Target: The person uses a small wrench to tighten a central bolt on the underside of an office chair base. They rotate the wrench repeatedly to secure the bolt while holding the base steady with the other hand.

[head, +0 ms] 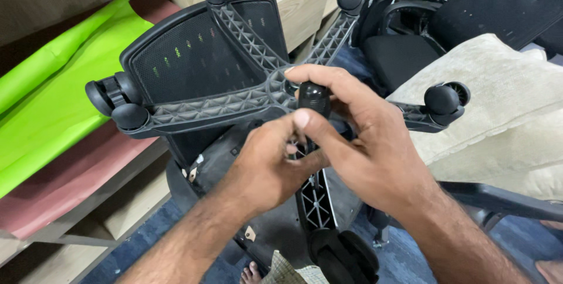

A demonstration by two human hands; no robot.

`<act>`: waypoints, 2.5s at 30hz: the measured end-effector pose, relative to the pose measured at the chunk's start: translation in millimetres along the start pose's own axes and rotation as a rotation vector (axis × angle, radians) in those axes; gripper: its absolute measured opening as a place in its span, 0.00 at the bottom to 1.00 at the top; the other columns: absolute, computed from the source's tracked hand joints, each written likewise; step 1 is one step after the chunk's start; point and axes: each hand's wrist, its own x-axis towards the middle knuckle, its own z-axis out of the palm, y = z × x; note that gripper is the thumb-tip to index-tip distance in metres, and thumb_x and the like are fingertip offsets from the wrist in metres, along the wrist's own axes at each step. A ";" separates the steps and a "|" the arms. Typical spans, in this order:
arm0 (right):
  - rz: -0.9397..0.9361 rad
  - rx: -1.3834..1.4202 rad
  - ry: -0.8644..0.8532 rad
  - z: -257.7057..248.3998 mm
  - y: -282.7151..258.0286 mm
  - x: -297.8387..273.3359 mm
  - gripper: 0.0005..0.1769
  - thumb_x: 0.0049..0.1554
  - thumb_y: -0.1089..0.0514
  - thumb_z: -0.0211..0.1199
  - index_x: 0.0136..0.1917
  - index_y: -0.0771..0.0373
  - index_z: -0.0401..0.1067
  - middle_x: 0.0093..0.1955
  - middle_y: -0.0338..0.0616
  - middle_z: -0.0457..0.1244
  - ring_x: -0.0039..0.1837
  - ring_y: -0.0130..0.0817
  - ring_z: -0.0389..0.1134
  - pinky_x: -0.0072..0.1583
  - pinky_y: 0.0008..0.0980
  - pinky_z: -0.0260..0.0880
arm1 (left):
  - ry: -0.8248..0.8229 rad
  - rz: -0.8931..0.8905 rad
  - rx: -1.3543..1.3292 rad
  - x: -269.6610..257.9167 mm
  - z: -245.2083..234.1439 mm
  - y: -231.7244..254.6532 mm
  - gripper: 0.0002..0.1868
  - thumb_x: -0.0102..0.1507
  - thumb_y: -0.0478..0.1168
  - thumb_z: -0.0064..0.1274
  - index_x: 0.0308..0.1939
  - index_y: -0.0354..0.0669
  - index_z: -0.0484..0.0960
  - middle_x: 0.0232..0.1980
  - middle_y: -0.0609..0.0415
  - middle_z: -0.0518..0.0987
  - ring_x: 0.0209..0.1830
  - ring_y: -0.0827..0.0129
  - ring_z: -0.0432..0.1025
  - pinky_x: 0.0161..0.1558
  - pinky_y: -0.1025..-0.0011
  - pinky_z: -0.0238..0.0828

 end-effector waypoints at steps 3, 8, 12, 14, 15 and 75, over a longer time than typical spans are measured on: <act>0.037 0.019 0.001 -2.7 0.0 -1.5 0.22 0.66 0.60 0.56 0.74 0.58 0.65 0.59 0.38 0.67 0.59 0.22 0.69 0.59 0.26 0.74 | -0.213 -0.392 -0.299 -1.2 -4.4 2.3 0.11 0.69 0.39 0.56 0.53 0.37 0.81 0.36 0.50 0.76 0.30 0.73 0.64 0.32 0.66 0.64; -0.065 -0.064 0.031 -3.2 -1.1 -5.6 0.21 0.67 0.61 0.58 0.72 0.60 0.64 0.57 0.41 0.65 0.56 0.24 0.69 0.57 0.27 0.73 | -0.073 -0.032 -0.238 0.1 -1.8 7.8 0.12 0.64 0.39 0.57 0.51 0.41 0.81 0.43 0.57 0.86 0.42 0.78 0.78 0.44 0.71 0.76; -0.152 -0.264 0.113 -0.5 -1.7 -4.2 0.20 0.63 0.59 0.65 0.67 0.59 0.69 0.56 0.42 0.66 0.53 0.25 0.71 0.52 0.25 0.75 | -0.002 -0.303 0.131 4.0 1.8 17.3 0.18 0.57 0.44 0.68 0.44 0.40 0.81 0.38 0.56 0.86 0.37 0.74 0.82 0.43 0.71 0.78; -0.014 -0.122 0.074 0.0 -3.3 -5.1 0.21 0.63 0.59 0.63 0.68 0.57 0.68 0.51 0.40 0.69 0.51 0.22 0.73 0.51 0.25 0.76 | 0.016 -0.247 0.137 5.8 0.5 21.6 0.17 0.56 0.42 0.66 0.46 0.41 0.81 0.36 0.53 0.85 0.37 0.69 0.80 0.42 0.69 0.76; 0.056 -0.051 0.054 -0.5 -4.1 -5.7 0.21 0.63 0.59 0.62 0.69 0.56 0.68 0.48 0.39 0.71 0.50 0.21 0.74 0.50 0.25 0.77 | 0.024 -0.218 0.139 6.3 0.7 23.2 0.18 0.56 0.40 0.66 0.47 0.42 0.81 0.36 0.52 0.84 0.37 0.67 0.80 0.41 0.68 0.76; -0.161 0.128 -0.108 -33.0 21.3 3.7 0.24 0.61 0.61 0.67 0.70 0.59 0.70 0.56 0.40 0.69 0.57 0.23 0.71 0.60 0.27 0.75 | 0.315 -0.307 0.243 -0.7 32.1 41.9 0.18 0.51 0.43 0.72 0.37 0.37 0.82 0.29 0.53 0.79 0.27 0.75 0.70 0.34 0.71 0.73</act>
